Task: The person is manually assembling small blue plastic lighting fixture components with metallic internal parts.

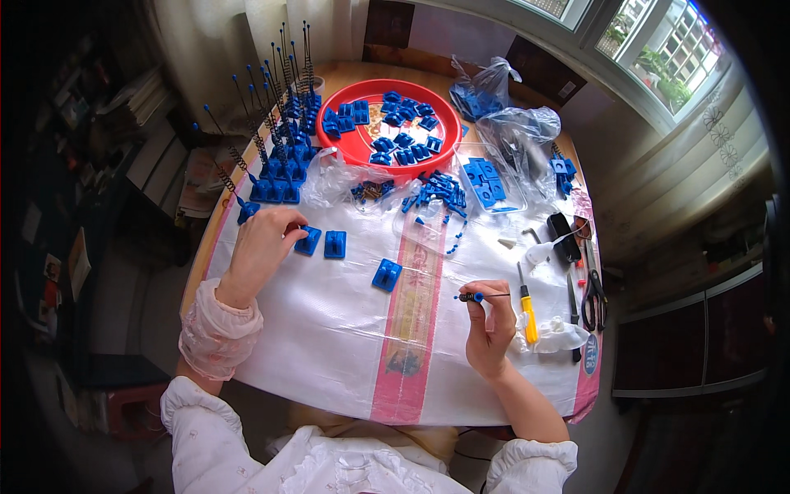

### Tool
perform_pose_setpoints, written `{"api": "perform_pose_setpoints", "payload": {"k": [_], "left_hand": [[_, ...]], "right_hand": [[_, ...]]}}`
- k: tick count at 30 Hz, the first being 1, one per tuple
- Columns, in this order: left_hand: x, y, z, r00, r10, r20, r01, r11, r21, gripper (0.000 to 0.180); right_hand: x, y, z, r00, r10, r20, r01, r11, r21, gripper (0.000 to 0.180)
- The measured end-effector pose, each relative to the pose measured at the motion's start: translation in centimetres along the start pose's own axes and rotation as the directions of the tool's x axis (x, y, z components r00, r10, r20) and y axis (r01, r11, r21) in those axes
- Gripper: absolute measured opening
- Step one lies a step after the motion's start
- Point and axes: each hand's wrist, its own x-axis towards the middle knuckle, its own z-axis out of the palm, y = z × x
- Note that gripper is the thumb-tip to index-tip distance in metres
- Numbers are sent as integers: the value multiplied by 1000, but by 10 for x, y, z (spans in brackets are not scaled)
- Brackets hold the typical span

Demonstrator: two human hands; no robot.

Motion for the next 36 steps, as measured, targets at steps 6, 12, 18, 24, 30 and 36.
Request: {"api": "perform_pose_setpoints", "payload": {"k": [6, 12, 18, 24, 30, 36], "left_hand": [[2, 0, 1, 999, 16, -33, -14, 999, 43, 14], [-2, -5, 8, 989, 105, -103, -101, 994, 39, 13], [-6, -6, 11, 978, 155, -137, -149, 987, 57, 15], [-10, -14, 16, 974, 163, -158, -159, 986, 42, 15], [-9, -14, 13, 984, 127, -127, -132, 991, -25, 14], [-2, -12, 10, 990, 121, -72, -123, 992, -24, 13]], "right_hand": [[0, 0, 0, 1000, -14, 4, 14, 1000, -11, 24], [0, -1, -2, 999, -11, 35, 12, 1000, -24, 23], [-1, 0, -3, 999, 0, 53, 1, 1000, -19, 23], [1, 0, 1, 1000, -28, 10, 29, 999, -15, 24], [0, 1, 1, 999, -31, 21, 32, 999, -31, 24], [1, 1, 0, 999, -28, 27, 28, 999, -33, 24]]}}
